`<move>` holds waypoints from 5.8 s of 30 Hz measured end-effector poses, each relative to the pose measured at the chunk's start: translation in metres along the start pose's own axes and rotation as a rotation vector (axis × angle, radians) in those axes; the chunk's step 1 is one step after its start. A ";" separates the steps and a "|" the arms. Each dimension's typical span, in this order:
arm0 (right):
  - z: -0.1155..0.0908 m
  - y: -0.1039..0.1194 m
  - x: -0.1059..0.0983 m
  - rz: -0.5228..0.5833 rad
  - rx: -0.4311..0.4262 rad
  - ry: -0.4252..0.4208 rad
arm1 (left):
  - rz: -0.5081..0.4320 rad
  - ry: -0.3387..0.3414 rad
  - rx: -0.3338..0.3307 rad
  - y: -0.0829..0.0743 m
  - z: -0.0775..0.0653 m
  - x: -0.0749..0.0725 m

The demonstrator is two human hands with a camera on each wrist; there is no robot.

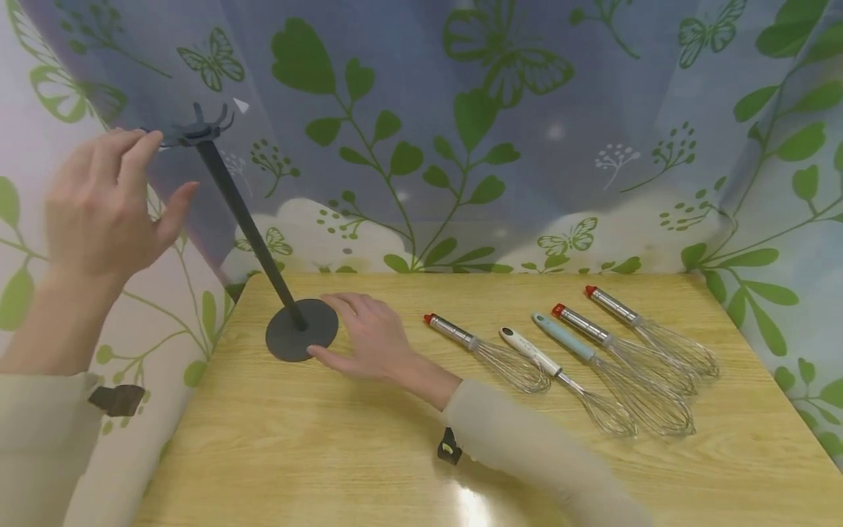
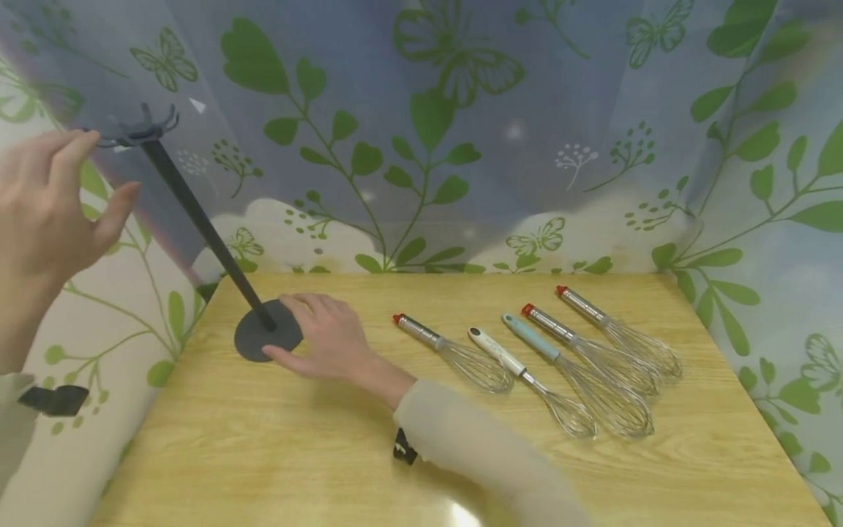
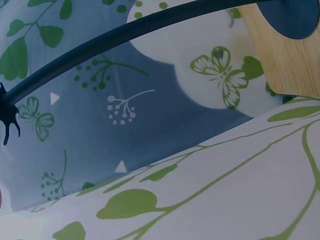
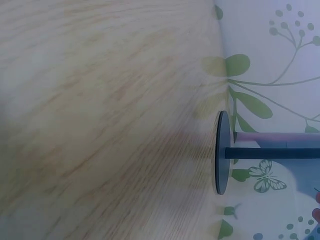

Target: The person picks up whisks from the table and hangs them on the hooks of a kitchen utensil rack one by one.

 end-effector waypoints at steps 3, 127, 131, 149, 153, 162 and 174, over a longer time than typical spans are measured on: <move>0.006 0.004 0.009 0.013 0.017 0.012 | 0.003 0.017 0.008 0.000 0.004 0.006; 0.015 0.001 0.049 -0.051 0.223 0.047 | 0.017 -0.252 0.043 -0.075 0.016 0.028; 0.012 0.000 0.046 -0.052 0.210 0.031 | 0.010 -0.233 0.053 -0.076 0.015 0.027; -0.002 -0.006 0.028 -0.041 0.206 0.040 | 0.026 -0.301 0.059 -0.104 0.022 0.027; -0.003 -0.006 0.025 -0.030 0.209 0.026 | 0.023 -0.305 0.058 -0.108 0.022 0.027; -0.009 -0.008 0.014 -0.007 0.235 0.024 | 0.024 -0.334 0.051 -0.118 0.021 0.028; -0.021 -0.012 0.002 -0.005 0.192 -0.027 | 0.002 -0.365 0.049 -0.132 0.020 0.027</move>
Point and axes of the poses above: each hand's wrist, its own z-axis towards the middle knuckle, its own x-axis out of the palm, y = z × x, the point moved 1 cm from there along z, towards the middle knuckle, and after that the axes turned 14 degrees about -y, right-handed, at the moved point
